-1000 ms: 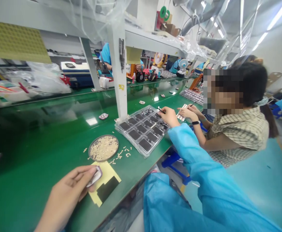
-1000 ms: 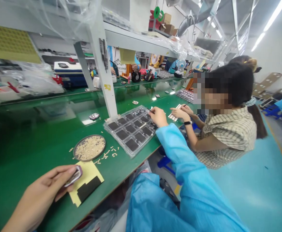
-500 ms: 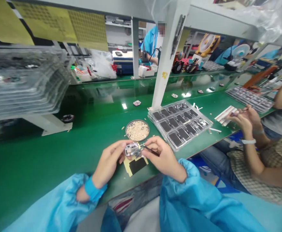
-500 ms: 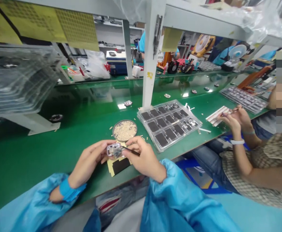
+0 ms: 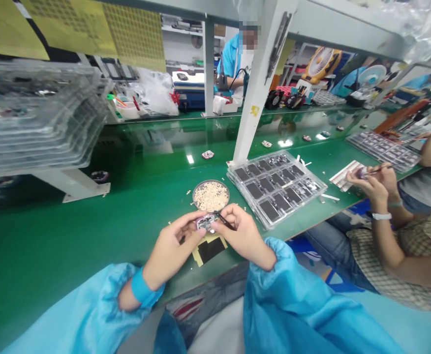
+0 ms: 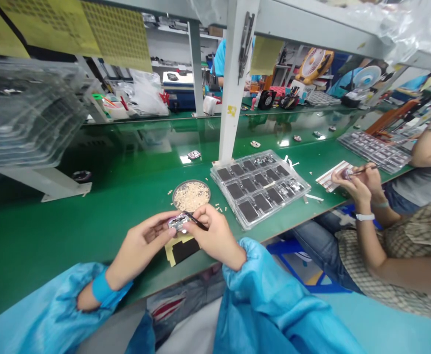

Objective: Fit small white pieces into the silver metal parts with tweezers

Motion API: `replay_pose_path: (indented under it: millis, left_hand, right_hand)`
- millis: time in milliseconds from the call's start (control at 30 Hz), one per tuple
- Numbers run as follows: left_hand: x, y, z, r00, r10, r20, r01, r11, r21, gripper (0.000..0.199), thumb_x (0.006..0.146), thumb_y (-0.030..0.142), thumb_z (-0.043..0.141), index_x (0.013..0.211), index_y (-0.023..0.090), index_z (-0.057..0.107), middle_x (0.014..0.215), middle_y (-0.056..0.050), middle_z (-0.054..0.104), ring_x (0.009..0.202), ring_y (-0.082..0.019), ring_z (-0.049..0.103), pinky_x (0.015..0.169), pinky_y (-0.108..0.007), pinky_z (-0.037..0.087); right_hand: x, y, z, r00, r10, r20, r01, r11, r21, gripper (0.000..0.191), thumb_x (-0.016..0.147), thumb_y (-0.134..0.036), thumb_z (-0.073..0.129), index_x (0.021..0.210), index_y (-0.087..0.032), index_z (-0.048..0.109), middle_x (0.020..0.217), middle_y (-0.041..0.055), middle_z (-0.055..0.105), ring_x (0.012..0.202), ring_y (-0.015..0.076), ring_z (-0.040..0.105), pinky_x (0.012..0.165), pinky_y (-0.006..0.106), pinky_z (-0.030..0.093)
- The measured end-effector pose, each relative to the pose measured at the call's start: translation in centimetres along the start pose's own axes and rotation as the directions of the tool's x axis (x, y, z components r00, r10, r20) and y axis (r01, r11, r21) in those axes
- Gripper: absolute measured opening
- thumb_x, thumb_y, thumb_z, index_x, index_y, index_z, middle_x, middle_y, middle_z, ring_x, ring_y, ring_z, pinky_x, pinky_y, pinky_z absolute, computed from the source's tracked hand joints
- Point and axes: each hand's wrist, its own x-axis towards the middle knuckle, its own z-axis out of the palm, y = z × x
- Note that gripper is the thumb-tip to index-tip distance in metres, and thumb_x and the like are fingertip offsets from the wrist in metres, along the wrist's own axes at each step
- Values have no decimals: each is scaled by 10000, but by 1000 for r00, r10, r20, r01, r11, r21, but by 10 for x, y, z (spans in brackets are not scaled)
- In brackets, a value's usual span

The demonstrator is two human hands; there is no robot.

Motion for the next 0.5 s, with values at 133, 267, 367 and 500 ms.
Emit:
replay_pose_path:
  millis: [133, 267, 367, 500]
  left_hand:
    - [0, -7, 1, 999, 28, -16, -25, 989, 148, 503, 798, 396, 751, 1251, 193, 672, 942, -73, 712, 689, -176, 594, 627, -278, 486]
    - [0, -6, 1, 999, 50, -20, -45, 976, 214, 490, 814, 399, 732, 1254, 191, 675, 811, -34, 660, 608, -141, 481, 582, -259, 429]
    - [0, -4, 2, 997, 72, -28, -63, 968, 244, 470, 829, 403, 716, 1249, 193, 682, 791, -28, 652, 620, -147, 473, 604, -264, 434]
    - [0, -1, 2, 989, 137, -53, -114, 944, 309, 419, 842, 378, 699, 1224, 206, 702, 861, -39, 703, 633, -154, 512, 626, -272, 456]
  right_hand:
    - [1, -1, -1, 999, 32, -14, -32, 999, 17, 334, 738, -359, 808, 834, -219, 520, 665, -50, 645, 606, 139, 613, 576, 247, 454]
    - [3, 0, 0, 999, 45, -22, -45, 999, 21, 323, 733, -361, 806, 820, -215, 532, 704, -33, 668, 628, 147, 629, 600, 259, 464]
    - [4, 1, 0, 999, 45, -31, -44, 998, 34, 309, 735, -343, 805, 816, -214, 535, 700, -32, 671, 636, 151, 642, 607, 260, 468]
    - [5, 2, 2, 999, 38, -30, -36, 998, 50, 329, 722, -358, 822, 812, -213, 541, 720, -20, 699, 658, 165, 668, 629, 273, 497]
